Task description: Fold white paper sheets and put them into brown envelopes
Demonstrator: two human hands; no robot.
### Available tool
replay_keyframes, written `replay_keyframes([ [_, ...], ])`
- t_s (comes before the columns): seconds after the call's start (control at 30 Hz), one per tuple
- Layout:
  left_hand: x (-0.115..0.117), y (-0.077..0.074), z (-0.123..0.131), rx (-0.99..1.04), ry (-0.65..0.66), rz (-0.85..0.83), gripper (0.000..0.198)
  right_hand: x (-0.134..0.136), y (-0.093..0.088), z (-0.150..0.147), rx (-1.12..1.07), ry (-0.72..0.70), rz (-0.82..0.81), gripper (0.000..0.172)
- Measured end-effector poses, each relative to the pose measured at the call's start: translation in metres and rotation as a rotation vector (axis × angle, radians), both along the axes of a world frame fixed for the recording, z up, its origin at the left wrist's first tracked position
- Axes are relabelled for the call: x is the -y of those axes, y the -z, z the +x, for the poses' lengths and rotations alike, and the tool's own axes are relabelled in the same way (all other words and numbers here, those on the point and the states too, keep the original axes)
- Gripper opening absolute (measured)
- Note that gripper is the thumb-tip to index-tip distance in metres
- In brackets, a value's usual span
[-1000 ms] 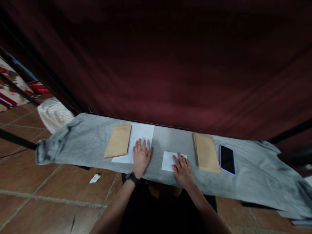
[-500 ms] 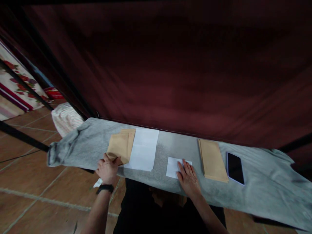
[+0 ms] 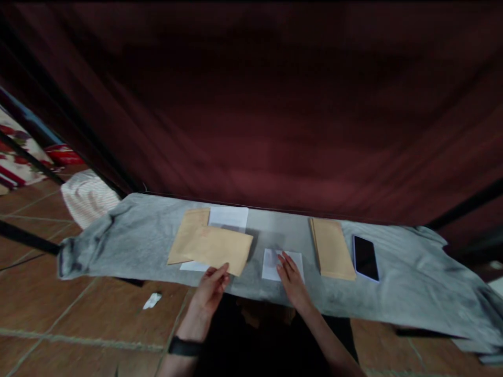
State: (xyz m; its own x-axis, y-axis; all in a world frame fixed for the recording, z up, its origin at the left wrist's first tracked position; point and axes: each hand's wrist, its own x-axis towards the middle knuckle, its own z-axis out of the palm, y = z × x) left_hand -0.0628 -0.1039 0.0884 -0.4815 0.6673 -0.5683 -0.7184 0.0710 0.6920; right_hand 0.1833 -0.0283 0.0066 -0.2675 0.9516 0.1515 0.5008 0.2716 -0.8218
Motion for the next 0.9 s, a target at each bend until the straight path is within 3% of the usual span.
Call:
replay_keyframes([
  [0.13, -0.004, 0.016, 0.071, 0.055, 0.146, 0.058, 0.041, 0.013, -0.029, -0.013, -0.541, -0.071, -0.446, 0.063],
  [0.3, -0.004, 0.022, 0.094, 0.127, 0.188, 0.0, 0.042, 0.022, -0.047, -0.003, -0.901, 0.046, -0.698, 0.043],
  [0.47, 0.002, 0.022, 0.101, 0.063, 0.299, -0.023, 0.038, 0.023, -0.05, 0.003, -0.895, 0.057, -0.731, 0.04],
  [0.6, 0.024, 0.023, 0.117, -0.02, 0.548, -0.061, 0.036, 0.015, -0.049, 0.011, -0.661, 0.002, -0.494, 0.03],
  [0.67, 0.035, 0.02, 0.121, -0.293, 0.676, -0.016, 0.036, 0.013, -0.052, 0.022, -0.511, -0.006, -0.329, 0.022],
  [0.73, 0.039, 0.013, 0.117, -0.803, 0.713, 0.127, 0.032, 0.015, -0.058, 0.036, -0.417, -0.013, -0.246, 0.019],
  [0.83, 0.027, -0.001, 0.099, -1.614, 0.688, 0.334, 0.067, 0.023, -0.073, 0.053, -0.415, -0.095, -0.239, 0.02],
  [0.9, 0.013, -0.008, 0.087, -1.982, 0.667, 0.395, 0.089, 0.029, -0.083, 0.06, -0.43, -0.119, -0.249, 0.024],
])
